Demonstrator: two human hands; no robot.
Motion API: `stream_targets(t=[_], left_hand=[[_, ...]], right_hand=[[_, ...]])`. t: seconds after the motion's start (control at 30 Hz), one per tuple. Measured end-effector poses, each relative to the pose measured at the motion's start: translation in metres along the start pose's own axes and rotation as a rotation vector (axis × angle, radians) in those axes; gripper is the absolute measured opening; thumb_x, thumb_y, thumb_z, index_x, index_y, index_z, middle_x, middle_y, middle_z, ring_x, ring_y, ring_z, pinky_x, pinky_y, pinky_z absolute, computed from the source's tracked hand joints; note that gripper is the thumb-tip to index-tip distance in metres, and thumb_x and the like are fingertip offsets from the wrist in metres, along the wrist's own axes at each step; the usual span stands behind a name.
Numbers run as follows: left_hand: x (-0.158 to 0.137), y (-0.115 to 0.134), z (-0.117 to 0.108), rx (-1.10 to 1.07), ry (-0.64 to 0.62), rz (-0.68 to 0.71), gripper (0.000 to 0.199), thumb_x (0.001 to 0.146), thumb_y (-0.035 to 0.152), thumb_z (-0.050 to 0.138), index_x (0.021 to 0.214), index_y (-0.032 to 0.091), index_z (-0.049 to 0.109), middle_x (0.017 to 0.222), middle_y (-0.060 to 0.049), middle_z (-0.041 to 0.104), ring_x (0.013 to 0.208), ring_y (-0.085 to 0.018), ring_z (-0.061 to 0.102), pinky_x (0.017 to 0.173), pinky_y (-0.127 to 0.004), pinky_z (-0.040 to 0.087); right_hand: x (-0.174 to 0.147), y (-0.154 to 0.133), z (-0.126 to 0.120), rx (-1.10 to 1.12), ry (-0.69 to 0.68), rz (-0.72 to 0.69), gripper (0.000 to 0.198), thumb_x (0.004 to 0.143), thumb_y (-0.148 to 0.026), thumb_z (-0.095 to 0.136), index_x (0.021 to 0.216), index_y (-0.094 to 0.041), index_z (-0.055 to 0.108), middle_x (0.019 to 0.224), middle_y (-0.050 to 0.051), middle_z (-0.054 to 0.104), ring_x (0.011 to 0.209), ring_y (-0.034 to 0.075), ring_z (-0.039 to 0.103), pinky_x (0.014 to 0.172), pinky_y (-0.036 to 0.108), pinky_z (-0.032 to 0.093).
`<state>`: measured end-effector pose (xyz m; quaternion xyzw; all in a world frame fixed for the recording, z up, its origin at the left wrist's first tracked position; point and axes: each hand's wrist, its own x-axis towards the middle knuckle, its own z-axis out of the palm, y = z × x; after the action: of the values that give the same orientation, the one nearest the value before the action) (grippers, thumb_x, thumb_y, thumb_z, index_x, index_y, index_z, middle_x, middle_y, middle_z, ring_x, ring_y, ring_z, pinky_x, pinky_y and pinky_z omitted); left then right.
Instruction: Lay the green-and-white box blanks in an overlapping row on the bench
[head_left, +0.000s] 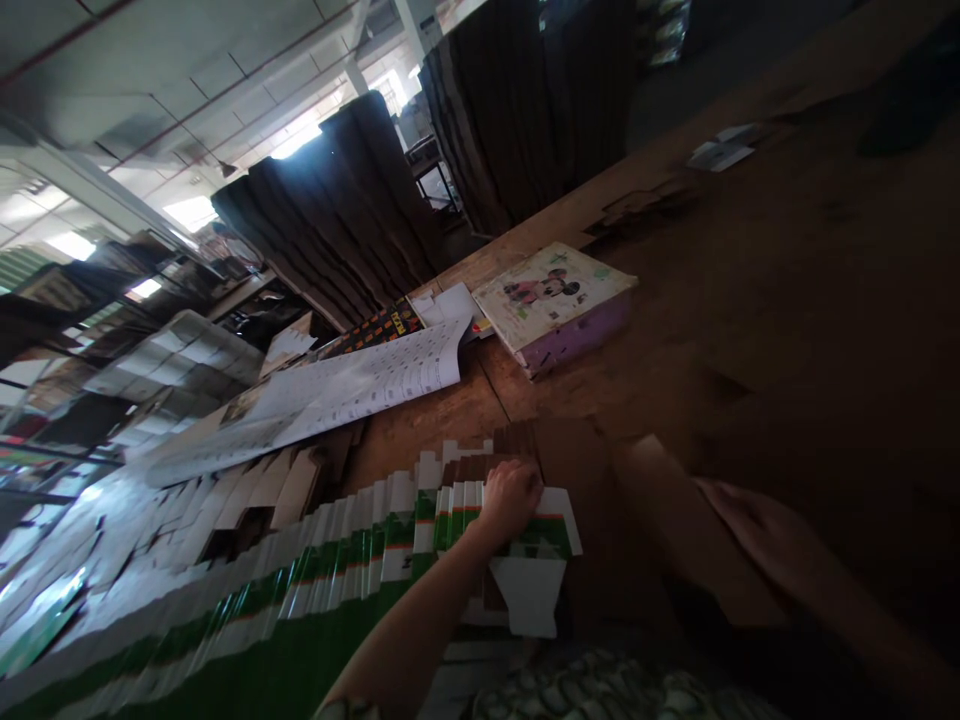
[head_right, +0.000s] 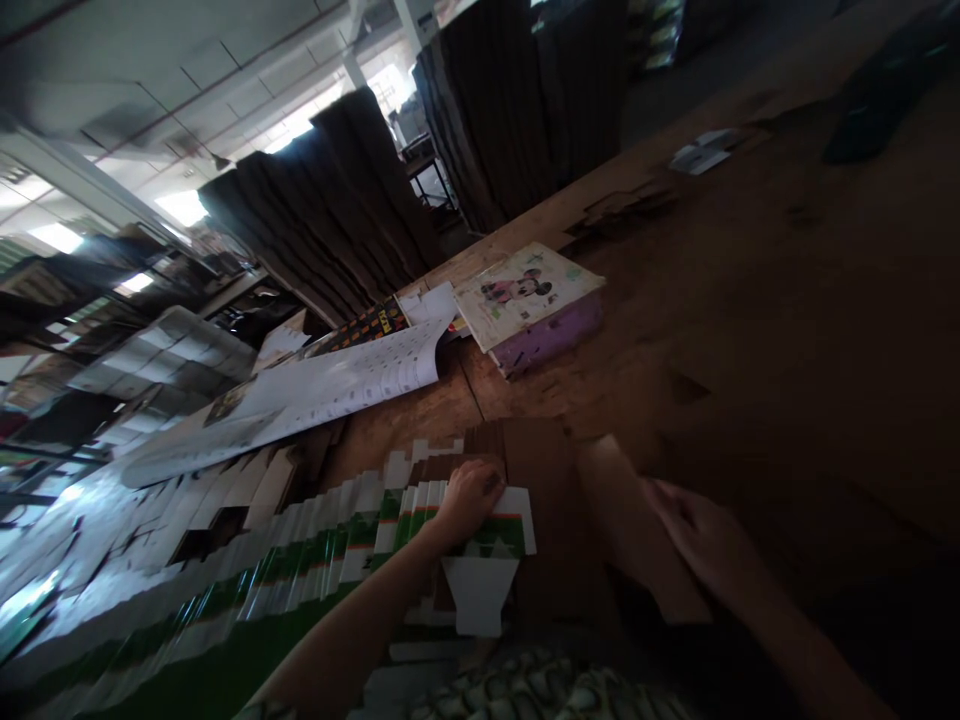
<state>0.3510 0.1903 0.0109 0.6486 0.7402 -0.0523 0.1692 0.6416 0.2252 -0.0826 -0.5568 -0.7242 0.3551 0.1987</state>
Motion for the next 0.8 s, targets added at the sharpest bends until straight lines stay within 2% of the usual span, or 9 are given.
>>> stream_targets(t=[0.07,0.13,0.23,0.33,0.53,0.63,0.67,0.73,0.8], left_hand=[[0.0,0.0,0.002,-0.011,0.004,-0.049,0.013,0.087,0.023,0.054,0.085,0.023,0.067,0.095,-0.002,0.067,0.098,-0.02,0.057,0.081,-0.031,0.04],[0.0,0.0,0.006,-0.02,0.023,-0.085,0.012,0.086,0.024,0.056,0.084,0.024,0.068,0.095,0.0,0.068,0.098,-0.021,0.056,0.082,-0.032,0.039],[0.0,0.002,0.01,-0.017,0.041,-0.115,0.012,0.085,0.025,0.057,0.081,0.025,0.068,0.093,0.0,0.069,0.097,-0.02,0.056,0.083,-0.033,0.039],[-0.001,0.003,0.01,-0.006,0.044,-0.11,0.012,0.086,0.027,0.057,0.08,0.025,0.068,0.093,0.001,0.068,0.097,-0.02,0.056,0.084,-0.034,0.038],[-0.002,0.003,0.01,0.032,0.03,-0.082,0.014,0.088,0.028,0.055,0.081,0.024,0.066,0.095,0.0,0.066,0.099,-0.021,0.054,0.085,-0.035,0.037],[-0.005,0.004,0.011,0.044,0.039,-0.058,0.012,0.088,0.029,0.054,0.093,0.025,0.064,0.101,-0.001,0.065,0.102,-0.021,0.053,0.086,-0.036,0.037],[-0.006,0.005,0.011,0.044,0.055,-0.043,0.017,0.087,0.033,0.056,0.101,0.026,0.062,0.105,-0.001,0.063,0.104,-0.022,0.052,0.088,-0.037,0.037],[-0.008,0.008,0.013,0.052,0.079,0.016,0.043,0.082,0.043,0.062,0.121,0.028,0.053,0.118,-0.004,0.058,0.11,-0.025,0.049,0.092,-0.041,0.036],[-0.01,0.011,0.014,0.079,0.068,0.087,0.064,0.076,0.051,0.066,0.132,0.029,0.044,0.131,-0.007,0.049,0.117,-0.028,0.044,0.098,-0.047,0.032]], right_hand=[[0.001,-0.027,0.026,0.098,-0.104,-0.13,0.064,0.095,-0.052,0.013,0.124,-0.024,0.062,0.12,0.01,0.067,0.116,0.025,0.059,0.094,0.04,0.05],[-0.006,-0.047,0.061,0.076,-0.176,-0.205,0.062,0.093,-0.056,0.02,0.131,-0.025,0.057,0.139,0.011,0.053,0.131,0.029,0.044,0.102,0.047,0.042],[-0.022,-0.055,0.105,-0.099,-0.157,-0.233,0.06,0.09,-0.058,0.03,0.138,-0.026,0.049,0.151,0.012,0.036,0.14,0.037,0.022,0.105,0.059,0.032],[-0.031,-0.049,0.124,-0.173,-0.103,-0.28,0.056,0.091,-0.055,0.034,0.141,-0.032,0.042,0.155,0.009,0.027,0.142,0.037,0.014,0.106,0.062,0.027],[-0.032,-0.046,0.126,-0.23,-0.031,-0.314,0.055,0.089,-0.055,0.04,0.139,-0.032,0.046,0.154,0.012,0.03,0.14,0.04,0.02,0.103,0.061,0.03],[-0.032,-0.056,0.12,-0.263,-0.024,-0.313,0.055,0.087,-0.055,0.045,0.139,-0.035,0.046,0.151,0.011,0.036,0.138,0.038,0.027,0.104,0.059,0.03],[-0.031,-0.06,0.116,-0.278,-0.034,-0.302,0.057,0.086,-0.056,0.047,0.138,-0.034,0.047,0.149,0.012,0.039,0.137,0.039,0.031,0.104,0.059,0.03],[-0.023,-0.066,0.103,-0.293,-0.092,-0.282,0.058,0.085,-0.057,0.048,0.137,-0.031,0.049,0.144,0.014,0.046,0.131,0.038,0.041,0.102,0.058,0.034],[-0.013,-0.064,0.086,-0.281,-0.17,-0.295,0.056,0.086,-0.056,0.046,0.133,-0.028,0.054,0.137,0.014,0.054,0.123,0.035,0.051,0.098,0.053,0.041]])
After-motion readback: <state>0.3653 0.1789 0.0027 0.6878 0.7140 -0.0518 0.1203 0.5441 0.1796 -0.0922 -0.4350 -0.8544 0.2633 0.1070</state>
